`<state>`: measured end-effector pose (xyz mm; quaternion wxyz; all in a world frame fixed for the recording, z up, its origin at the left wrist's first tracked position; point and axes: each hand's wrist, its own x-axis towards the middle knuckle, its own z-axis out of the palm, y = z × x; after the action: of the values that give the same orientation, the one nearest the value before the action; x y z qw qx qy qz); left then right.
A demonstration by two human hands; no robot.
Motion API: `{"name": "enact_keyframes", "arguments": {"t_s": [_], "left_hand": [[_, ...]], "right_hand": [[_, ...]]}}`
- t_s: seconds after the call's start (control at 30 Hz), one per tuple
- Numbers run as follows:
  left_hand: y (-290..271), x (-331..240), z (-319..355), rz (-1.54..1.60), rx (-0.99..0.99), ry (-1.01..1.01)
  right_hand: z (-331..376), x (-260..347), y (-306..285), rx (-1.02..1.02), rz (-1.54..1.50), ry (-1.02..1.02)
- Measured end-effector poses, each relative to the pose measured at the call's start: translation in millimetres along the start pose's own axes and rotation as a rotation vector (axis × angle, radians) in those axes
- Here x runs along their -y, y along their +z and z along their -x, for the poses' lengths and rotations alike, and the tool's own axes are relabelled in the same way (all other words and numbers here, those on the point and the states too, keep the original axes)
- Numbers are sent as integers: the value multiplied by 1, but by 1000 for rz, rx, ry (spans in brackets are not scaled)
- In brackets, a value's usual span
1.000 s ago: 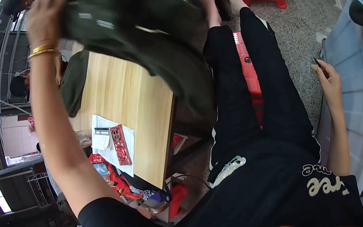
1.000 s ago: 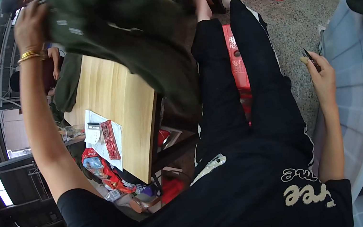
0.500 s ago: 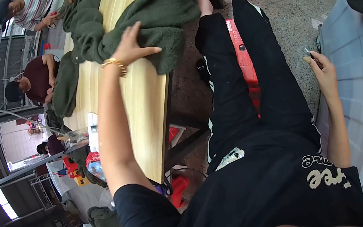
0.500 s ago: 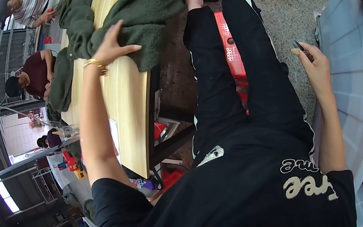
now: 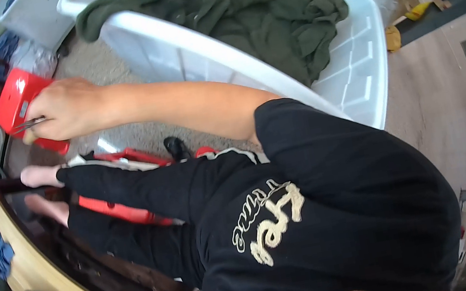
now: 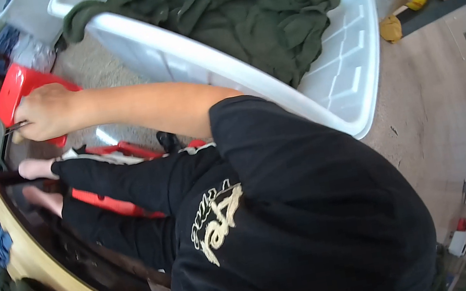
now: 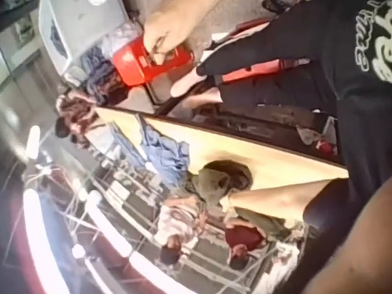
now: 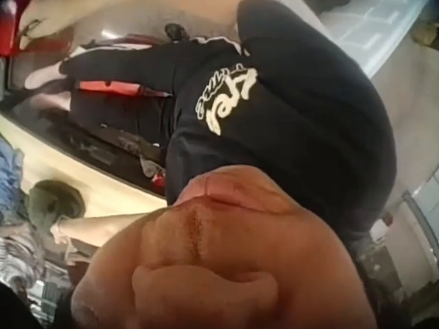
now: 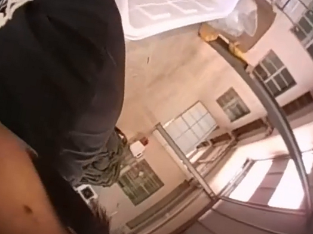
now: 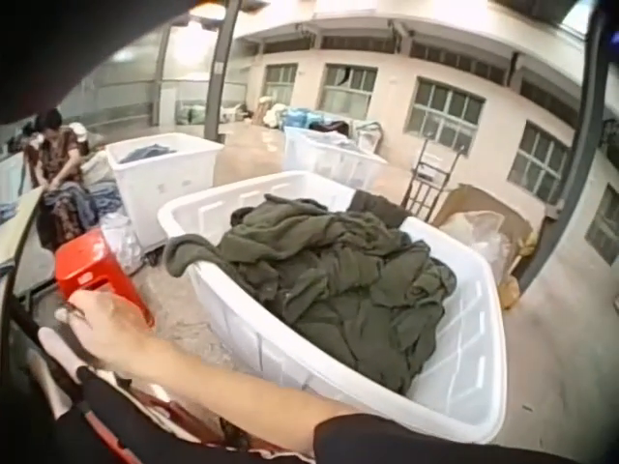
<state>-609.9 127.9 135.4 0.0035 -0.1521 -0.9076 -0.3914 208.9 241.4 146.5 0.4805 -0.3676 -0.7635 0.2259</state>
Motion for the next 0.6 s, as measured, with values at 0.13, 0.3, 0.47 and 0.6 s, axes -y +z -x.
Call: {"name": "enact_keyframes", "arguments": {"t_s": [0.13,0.3,0.47,0.6], "left_hand": [[128,-73,153,-160,-461,26],[100,-68,222,-442,-409,537],[135,-78,219,-354,-215,927],[160,-76,222,-329,-245,1011]], "right_hand": [[-13,-37,-102,-99,437,34],[31,-127,-194,-390,-1,341],[178,-199,-318,-696,168,797],[312,-202,-398,-1015,891,932]]}}
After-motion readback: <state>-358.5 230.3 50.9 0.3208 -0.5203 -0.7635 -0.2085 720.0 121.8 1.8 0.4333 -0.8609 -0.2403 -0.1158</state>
